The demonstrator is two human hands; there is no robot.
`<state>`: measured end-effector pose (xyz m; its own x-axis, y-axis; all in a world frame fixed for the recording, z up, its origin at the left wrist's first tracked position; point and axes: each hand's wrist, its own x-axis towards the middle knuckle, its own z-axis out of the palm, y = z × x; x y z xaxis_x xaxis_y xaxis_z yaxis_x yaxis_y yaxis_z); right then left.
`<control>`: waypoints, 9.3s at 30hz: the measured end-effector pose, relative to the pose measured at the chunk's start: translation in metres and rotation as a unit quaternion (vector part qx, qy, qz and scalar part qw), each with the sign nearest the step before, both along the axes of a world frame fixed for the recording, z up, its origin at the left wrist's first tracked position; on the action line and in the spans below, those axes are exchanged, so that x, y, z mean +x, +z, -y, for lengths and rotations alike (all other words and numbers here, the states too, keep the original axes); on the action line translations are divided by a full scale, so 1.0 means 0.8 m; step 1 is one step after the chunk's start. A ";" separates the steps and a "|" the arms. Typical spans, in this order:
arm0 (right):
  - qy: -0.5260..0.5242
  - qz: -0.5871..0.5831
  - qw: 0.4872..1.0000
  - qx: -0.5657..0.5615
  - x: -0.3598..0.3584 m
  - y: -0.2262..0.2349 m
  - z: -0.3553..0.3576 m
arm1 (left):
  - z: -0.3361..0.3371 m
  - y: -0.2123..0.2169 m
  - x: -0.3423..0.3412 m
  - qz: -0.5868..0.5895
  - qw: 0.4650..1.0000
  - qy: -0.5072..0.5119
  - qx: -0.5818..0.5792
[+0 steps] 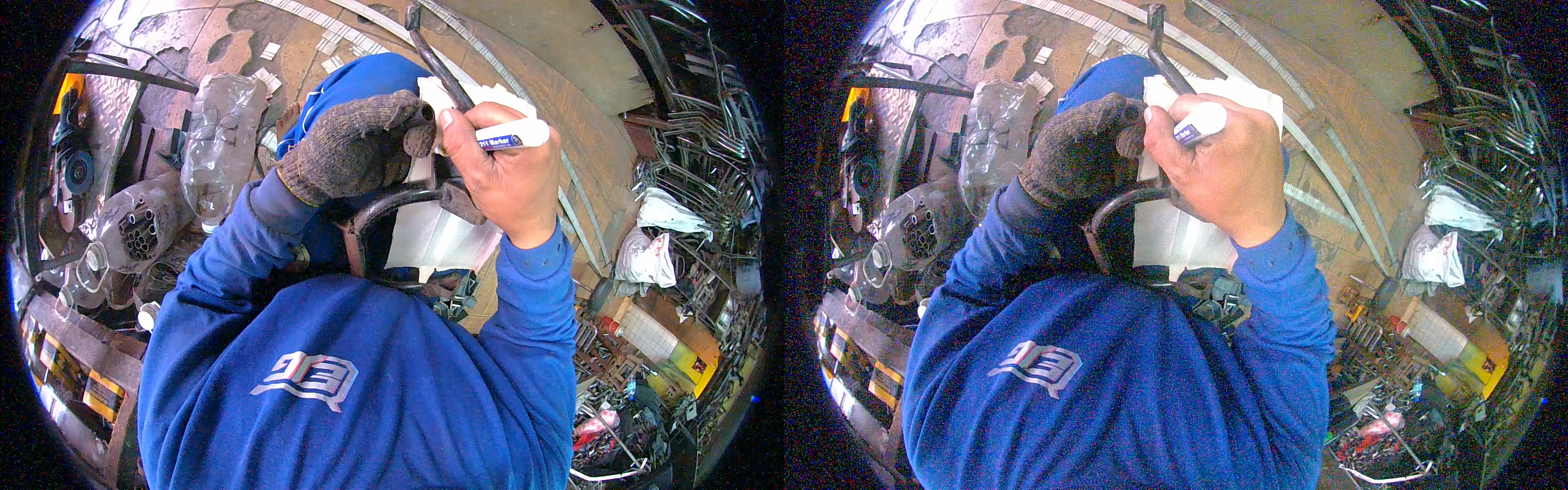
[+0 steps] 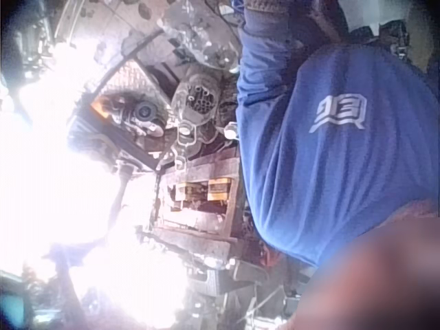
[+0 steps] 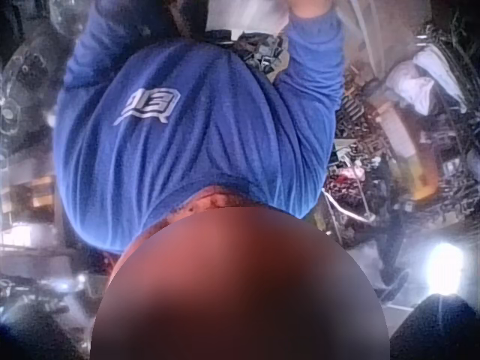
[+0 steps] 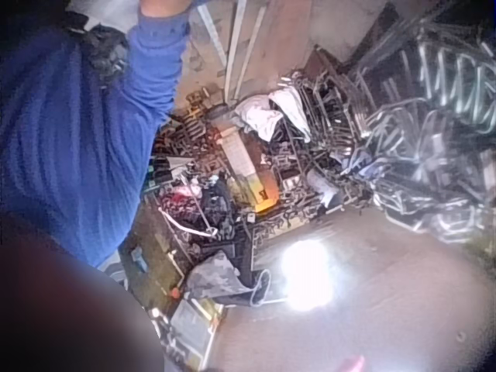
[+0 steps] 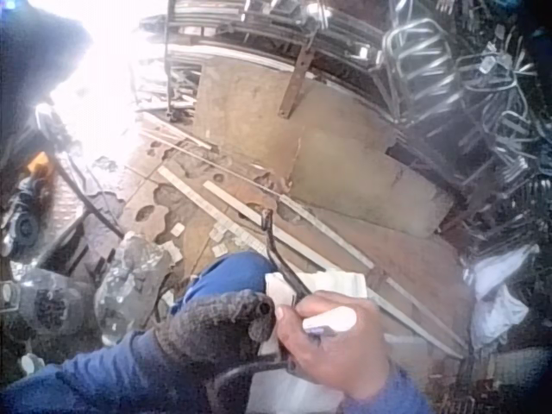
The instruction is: The person unpacks a box of cables, then sits on the floor and uses scissors to open a package containing a metal part. They place a paper template over the part and use a marker to trace or mark specific points on the metal.
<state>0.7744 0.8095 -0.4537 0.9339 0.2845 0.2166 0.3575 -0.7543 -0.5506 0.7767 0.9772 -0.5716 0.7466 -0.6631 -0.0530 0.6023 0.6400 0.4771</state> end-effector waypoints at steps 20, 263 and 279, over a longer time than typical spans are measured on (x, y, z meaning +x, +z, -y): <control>-0.024 -0.119 0.991 0.051 0.024 0.018 -0.006 | -0.002 -0.005 0.000 -0.008 1.000 0.017 0.005; -0.022 0.155 0.984 0.081 -0.091 -0.041 0.026 | -0.020 0.000 -0.016 -0.085 0.990 -0.055 -0.094; -0.008 0.182 0.981 0.063 -0.082 -0.051 0.024 | -0.022 -0.004 -0.013 -0.040 0.998 -0.038 -0.039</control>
<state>0.7087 0.7903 -0.4946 0.7927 0.2193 0.5688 0.5360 -0.6953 -0.4788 0.7662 0.9950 -0.5745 0.6895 -0.7222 -0.0557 0.6846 0.6246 0.3759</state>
